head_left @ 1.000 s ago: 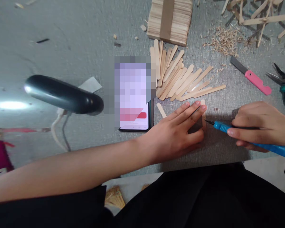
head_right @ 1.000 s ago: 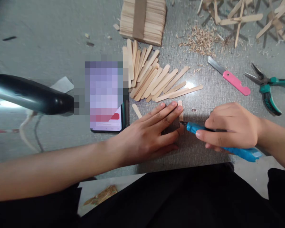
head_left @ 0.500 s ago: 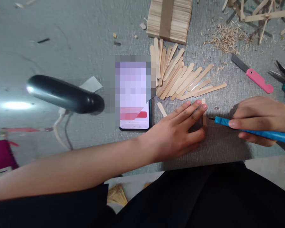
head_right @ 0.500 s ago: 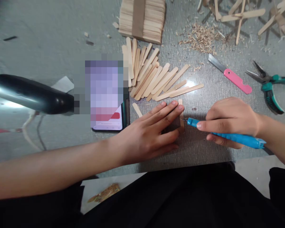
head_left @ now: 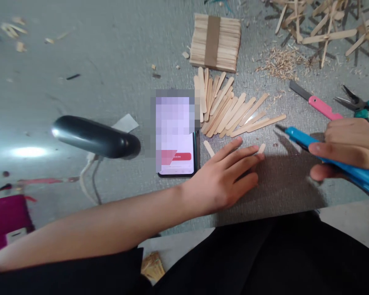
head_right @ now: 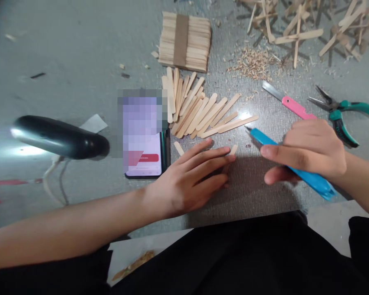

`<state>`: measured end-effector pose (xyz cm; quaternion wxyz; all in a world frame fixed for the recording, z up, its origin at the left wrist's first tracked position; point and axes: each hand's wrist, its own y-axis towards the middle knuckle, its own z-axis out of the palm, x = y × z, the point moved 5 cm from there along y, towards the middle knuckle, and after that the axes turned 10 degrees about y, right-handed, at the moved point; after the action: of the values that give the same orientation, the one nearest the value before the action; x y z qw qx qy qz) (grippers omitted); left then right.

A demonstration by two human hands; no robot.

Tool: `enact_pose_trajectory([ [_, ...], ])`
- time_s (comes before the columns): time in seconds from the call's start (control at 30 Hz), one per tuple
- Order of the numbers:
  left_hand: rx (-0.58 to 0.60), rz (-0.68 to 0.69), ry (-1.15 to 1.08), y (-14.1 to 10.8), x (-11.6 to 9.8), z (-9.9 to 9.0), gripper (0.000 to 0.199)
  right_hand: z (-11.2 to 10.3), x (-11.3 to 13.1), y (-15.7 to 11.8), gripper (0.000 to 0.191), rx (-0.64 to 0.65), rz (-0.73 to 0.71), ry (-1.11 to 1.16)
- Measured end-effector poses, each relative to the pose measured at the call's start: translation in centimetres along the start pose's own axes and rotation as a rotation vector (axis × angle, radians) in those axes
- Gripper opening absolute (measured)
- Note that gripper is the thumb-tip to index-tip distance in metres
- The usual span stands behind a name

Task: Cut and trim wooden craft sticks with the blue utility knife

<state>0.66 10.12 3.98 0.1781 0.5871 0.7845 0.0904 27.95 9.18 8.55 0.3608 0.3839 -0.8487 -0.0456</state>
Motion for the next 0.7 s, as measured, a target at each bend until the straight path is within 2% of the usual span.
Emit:
enact_pose_trajectory([
  [0.1, -0.057, -0.095, 0.062, 0.2, 0.2, -0.7, 0.027, 0.4, -0.3, 0.6, 0.045, -0.145, -0.112, -0.243],
  [0.13, -0.054, -0.137, 0.090, 0.3, 0.3, -0.7, 0.032, 0.6, -0.7, 0.8, 0.039, -0.180, -0.091, -0.303],
  [0.2, -0.037, -0.187, 0.136, 0.5, 0.3, -0.8, 0.033, 1.4, -1.5, 1.0, 0.030, -0.158, -0.036, -0.357],
  [0.27, -0.035, -0.184, 0.156, 0.6, 0.2, -0.9, 0.033, 1.8, -1.9, 1.0, 0.031, -0.141, -0.025, -0.314],
  [0.37, -0.078, -0.134, 0.178, 0.7, -0.1, -1.1, 0.034, 1.4, -1.7, 0.7, 0.037, -0.245, -0.051, -0.154],
  [0.47, -0.074, -0.097, 0.199, 0.7, -0.1, -1.1, 0.031, 1.1, -1.5, 0.6, 0.034, -0.315, -0.041, -0.031],
  [0.6, -0.054, -0.075, 0.229, 0.7, 0.0, -1.2, 0.028, 1.7, -1.1, 0.7, 0.031, -0.218, -0.096, 0.095],
  [0.7, -0.024, -0.108, 0.301, 0.4, -0.8, -1.4, 0.028, 2.1, -0.7, 0.6, 0.033, -0.143, -0.146, 0.136],
])
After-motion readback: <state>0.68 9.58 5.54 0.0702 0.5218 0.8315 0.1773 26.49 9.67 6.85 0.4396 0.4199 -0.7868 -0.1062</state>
